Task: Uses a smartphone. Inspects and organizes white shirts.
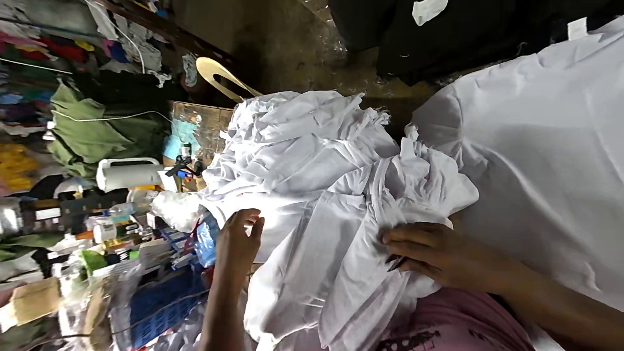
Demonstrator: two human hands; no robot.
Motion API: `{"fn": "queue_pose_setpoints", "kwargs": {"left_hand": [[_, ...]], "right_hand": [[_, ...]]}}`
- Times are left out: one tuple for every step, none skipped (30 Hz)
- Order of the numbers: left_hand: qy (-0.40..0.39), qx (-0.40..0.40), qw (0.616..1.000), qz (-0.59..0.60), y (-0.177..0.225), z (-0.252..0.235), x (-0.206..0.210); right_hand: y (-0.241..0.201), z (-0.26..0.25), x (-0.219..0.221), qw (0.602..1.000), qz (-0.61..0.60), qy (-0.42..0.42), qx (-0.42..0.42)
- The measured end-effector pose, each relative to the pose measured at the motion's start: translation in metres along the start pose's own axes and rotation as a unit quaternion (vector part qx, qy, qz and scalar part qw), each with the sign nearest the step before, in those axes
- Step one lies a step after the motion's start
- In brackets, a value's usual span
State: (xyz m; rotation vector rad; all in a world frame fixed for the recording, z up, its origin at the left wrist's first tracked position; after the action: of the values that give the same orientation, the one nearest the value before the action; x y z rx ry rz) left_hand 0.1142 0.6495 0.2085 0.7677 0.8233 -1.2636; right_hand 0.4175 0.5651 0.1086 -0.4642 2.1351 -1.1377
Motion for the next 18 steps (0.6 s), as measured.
{"fn": "queue_pose_setpoints", "kwargs": {"left_hand": [[0.024,0.033,0.999,-0.006,0.015,0.001,-0.004],[0.033,0.074,0.997,0.004,0.036,0.004,-0.003],[0.034,0.121,0.992,0.013,0.059,0.006,0.002],[0.031,0.163,0.986,0.014,0.082,0.008,0.010],[0.022,0.195,0.980,0.010,0.103,0.008,0.021],[0.008,0.219,0.976,0.002,0.119,0.006,0.033],[-0.007,0.239,0.971,-0.013,0.131,0.001,0.045],[-0.016,0.257,0.966,-0.031,0.139,-0.004,0.056],[-0.006,0.275,0.961,-0.044,0.142,-0.008,0.061],[0.024,0.294,0.954,-0.046,0.143,-0.010,0.061],[0.056,0.306,0.950,-0.040,0.141,-0.009,0.057],[0.075,0.310,0.947,-0.028,0.139,-0.006,0.049],[0.084,0.304,0.949,-0.012,0.134,-0.003,0.042],[0.087,0.290,0.953,0.001,0.126,0.002,0.035],[0.082,0.269,0.960,0.011,0.117,0.005,0.029],[0.074,0.248,0.966,0.025,0.106,0.007,0.026],[0.063,0.229,0.970,0.048,0.095,0.009,0.025],[0.054,0.212,0.973,0.078,0.085,0.012,0.025]], "right_hand": [[-0.001,0.001,0.001,1.000,0.007,0.000,0.001],[-0.001,0.002,0.002,1.000,0.011,0.002,0.001],[-0.001,0.003,0.002,1.000,0.013,0.003,0.003],[0.000,0.004,0.002,1.000,0.013,0.003,0.005],[0.001,0.004,0.001,1.000,0.010,0.001,0.009],[0.001,0.004,0.001,1.000,0.009,-0.001,0.011],[0.001,0.004,0.001,1.000,0.010,-0.002,0.012],[0.001,0.005,0.001,1.000,0.014,0.001,0.012],[0.000,0.006,0.002,1.000,0.022,0.009,0.008],[-0.001,0.008,0.003,0.999,0.029,0.020,0.003],[-0.001,0.009,0.004,0.999,0.034,0.033,0.000],[-0.001,0.011,0.005,0.998,0.037,0.048,0.003],[0.000,0.012,0.007,0.997,0.037,0.059,0.012],[0.001,0.012,0.009,0.997,0.035,0.066,0.019],[0.002,0.012,0.010,0.997,0.038,0.067,0.023],[0.004,0.013,0.011,0.996,0.037,0.071,0.025],[0.007,0.017,0.010,0.996,0.036,0.077,0.026],[0.012,0.022,0.008,0.995,0.035,0.083,0.032]]}}
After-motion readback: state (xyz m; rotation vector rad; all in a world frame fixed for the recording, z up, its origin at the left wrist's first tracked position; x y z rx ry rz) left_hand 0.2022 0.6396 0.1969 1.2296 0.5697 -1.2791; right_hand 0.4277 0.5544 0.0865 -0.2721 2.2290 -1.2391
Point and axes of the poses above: each hand's wrist, its own z-axis away from the middle knuckle, its own x-axis out of the palm, y = z × x, the point moved 10 cm from there along -z, towards the middle knuckle, and after that the axes turned 13 degrees about -y, right-handed, at the moved point
